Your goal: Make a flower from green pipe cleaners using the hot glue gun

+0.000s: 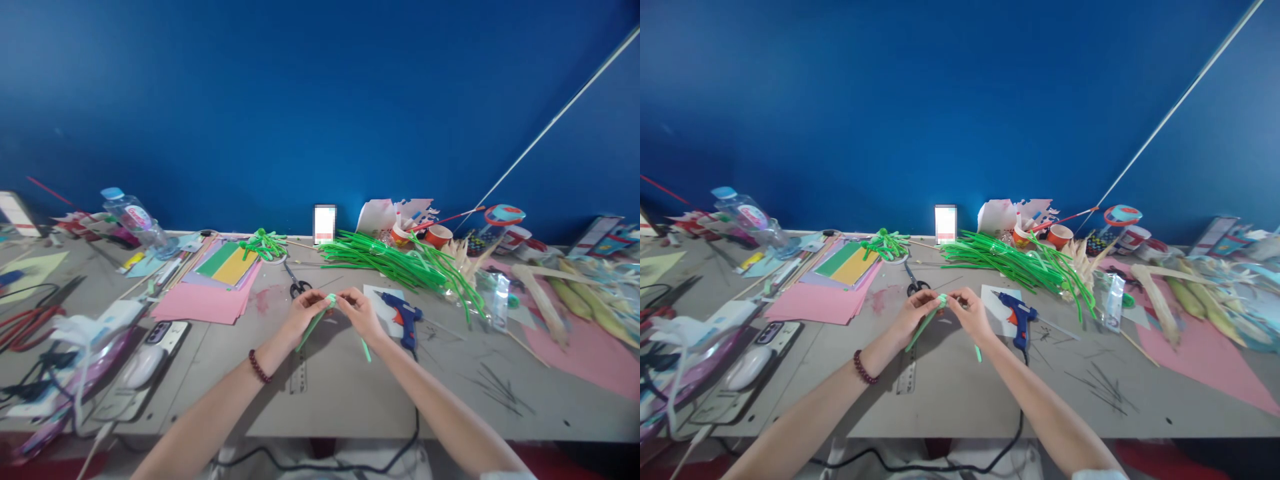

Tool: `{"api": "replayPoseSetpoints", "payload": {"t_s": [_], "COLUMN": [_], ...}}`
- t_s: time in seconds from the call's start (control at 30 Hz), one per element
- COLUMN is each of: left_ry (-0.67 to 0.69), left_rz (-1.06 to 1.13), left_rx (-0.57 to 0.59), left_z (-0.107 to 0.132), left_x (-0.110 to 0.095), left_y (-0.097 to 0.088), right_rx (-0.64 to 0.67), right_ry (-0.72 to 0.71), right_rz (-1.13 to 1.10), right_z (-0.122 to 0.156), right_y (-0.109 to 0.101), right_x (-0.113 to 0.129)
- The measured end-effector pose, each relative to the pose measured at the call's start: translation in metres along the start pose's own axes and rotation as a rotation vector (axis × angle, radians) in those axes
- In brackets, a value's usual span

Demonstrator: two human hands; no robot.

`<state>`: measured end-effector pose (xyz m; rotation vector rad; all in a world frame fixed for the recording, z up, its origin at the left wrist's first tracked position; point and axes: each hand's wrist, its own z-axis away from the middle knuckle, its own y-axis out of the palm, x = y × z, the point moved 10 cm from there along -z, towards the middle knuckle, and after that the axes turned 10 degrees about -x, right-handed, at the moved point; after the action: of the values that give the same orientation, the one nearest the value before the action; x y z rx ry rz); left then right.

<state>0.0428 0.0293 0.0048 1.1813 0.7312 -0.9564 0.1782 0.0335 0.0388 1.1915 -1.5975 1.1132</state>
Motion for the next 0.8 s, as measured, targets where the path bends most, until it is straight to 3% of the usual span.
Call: {"api": "replayPoseSetpoints", "payload": {"t_s": [0.3, 0.63, 0.8], "left_ry": [0.065, 0.024, 0.0], "left_rz": [-0.066, -0.022, 0.008], "left_rx": [-0.041, -0.074, -0.095], "left_z": [0.0, 0.001, -0.001], "left_x": [-0.009, -0.005, 0.0], "left_y": [-0.002, -0.002, -0.005], "right_rx": [0.06, 0.073, 0.067], "right_ry": [0.191, 0.4, 0.455], "right_rz": [-0.094, -0.251, -0.285], "right_z": [0.004, 0.012, 0.017], "right_y": [0.008, 0.019, 0.021], "right_x": [-0.019, -0.041, -0.039]}}
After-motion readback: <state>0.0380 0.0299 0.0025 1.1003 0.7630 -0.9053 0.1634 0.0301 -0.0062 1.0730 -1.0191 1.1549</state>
